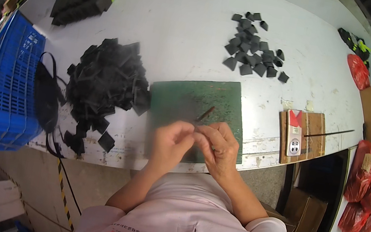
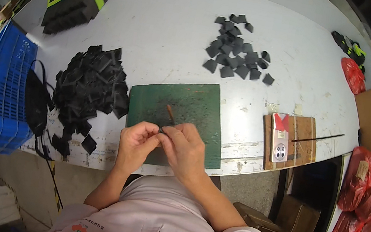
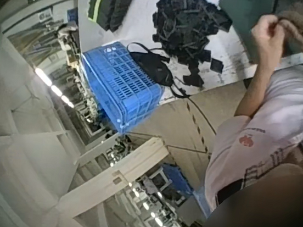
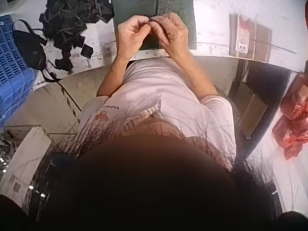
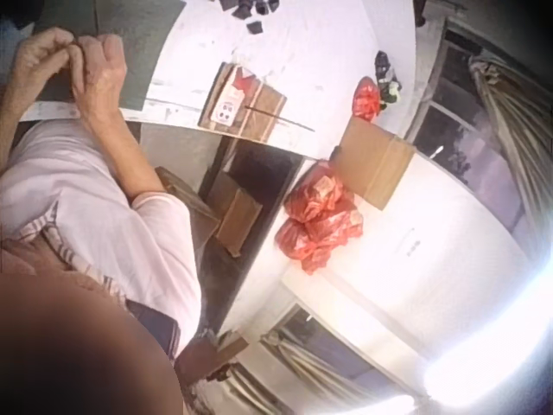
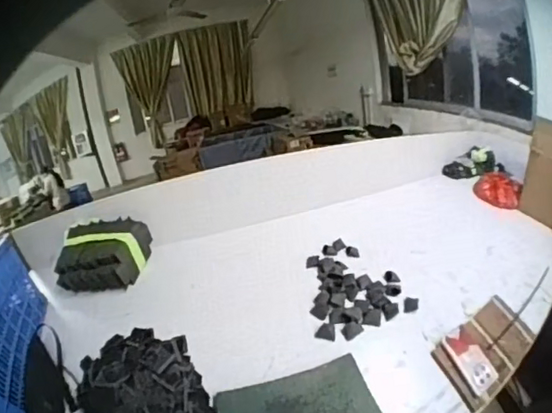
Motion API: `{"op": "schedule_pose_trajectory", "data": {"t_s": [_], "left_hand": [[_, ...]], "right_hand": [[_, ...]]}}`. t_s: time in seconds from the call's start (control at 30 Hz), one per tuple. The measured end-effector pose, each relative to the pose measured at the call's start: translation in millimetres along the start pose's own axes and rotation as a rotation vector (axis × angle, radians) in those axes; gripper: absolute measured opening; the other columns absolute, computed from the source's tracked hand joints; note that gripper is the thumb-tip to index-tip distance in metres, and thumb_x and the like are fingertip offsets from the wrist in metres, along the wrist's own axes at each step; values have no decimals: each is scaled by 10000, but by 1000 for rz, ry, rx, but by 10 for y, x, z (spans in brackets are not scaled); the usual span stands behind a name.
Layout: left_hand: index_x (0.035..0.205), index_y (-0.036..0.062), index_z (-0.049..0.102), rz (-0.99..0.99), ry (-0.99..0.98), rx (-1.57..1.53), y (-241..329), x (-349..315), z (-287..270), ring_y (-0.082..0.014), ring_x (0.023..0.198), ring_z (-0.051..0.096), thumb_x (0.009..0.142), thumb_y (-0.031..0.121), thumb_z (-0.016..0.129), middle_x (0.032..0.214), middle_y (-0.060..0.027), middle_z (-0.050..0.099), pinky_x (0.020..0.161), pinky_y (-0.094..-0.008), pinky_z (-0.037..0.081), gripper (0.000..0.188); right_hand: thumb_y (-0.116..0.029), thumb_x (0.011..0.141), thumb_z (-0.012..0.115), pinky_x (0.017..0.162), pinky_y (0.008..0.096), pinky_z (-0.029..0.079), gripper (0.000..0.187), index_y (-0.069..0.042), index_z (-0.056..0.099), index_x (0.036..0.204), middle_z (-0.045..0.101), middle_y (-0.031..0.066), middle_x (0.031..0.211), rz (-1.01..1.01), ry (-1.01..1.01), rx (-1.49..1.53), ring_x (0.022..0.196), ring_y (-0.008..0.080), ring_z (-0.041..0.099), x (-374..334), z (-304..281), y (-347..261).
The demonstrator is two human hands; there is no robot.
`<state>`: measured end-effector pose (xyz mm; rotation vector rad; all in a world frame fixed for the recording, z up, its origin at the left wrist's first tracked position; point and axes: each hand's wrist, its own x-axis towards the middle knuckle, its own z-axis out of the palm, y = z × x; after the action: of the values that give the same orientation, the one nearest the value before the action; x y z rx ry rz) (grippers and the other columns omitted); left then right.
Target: The recorder is inspecting and cleaning small black rubber or foam components, potentially removing excess material.
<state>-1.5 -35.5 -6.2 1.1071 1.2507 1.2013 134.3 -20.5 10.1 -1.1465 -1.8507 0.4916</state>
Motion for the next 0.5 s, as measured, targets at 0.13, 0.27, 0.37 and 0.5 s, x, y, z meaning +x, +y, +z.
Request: {"op": "schedule_pose_trajectory", "data": {"t_s": [0.13,0.27,0.37,0.5], "left_hand": [[831,-45,552,287,268,330,-67,-28,186,-48,622,541,782,-68,517,730,-51,593,528,-189,459,64],[850,-14,523,-242,186,-415,157,116,172,-33,434,408,747,-76,524,696,-53,554,379,-169,329,120],[853,6,512,-366,-70,-860,246,137,78,-46,389,317,709,-72,519,737,-56,525,366,-165,257,165],[862,7,512,-242,-85,-676,275,139,117,-35,414,345,680,-96,499,751,-45,511,398,-160,276,210]], "right_hand": [[-23,628,648,511,324,448,181,-28,580,796,502,85,729,-58,49,-100,646,239,523,5,86,-1],[8,621,624,493,315,440,162,-26,563,767,499,87,708,-33,61,-285,636,239,524,-26,110,108],[45,681,569,476,253,395,69,-13,577,717,530,68,654,248,121,293,551,159,507,3,24,90],[-12,758,590,461,183,314,24,-21,612,762,528,-22,665,850,-59,1294,540,67,431,34,-84,107]]}}
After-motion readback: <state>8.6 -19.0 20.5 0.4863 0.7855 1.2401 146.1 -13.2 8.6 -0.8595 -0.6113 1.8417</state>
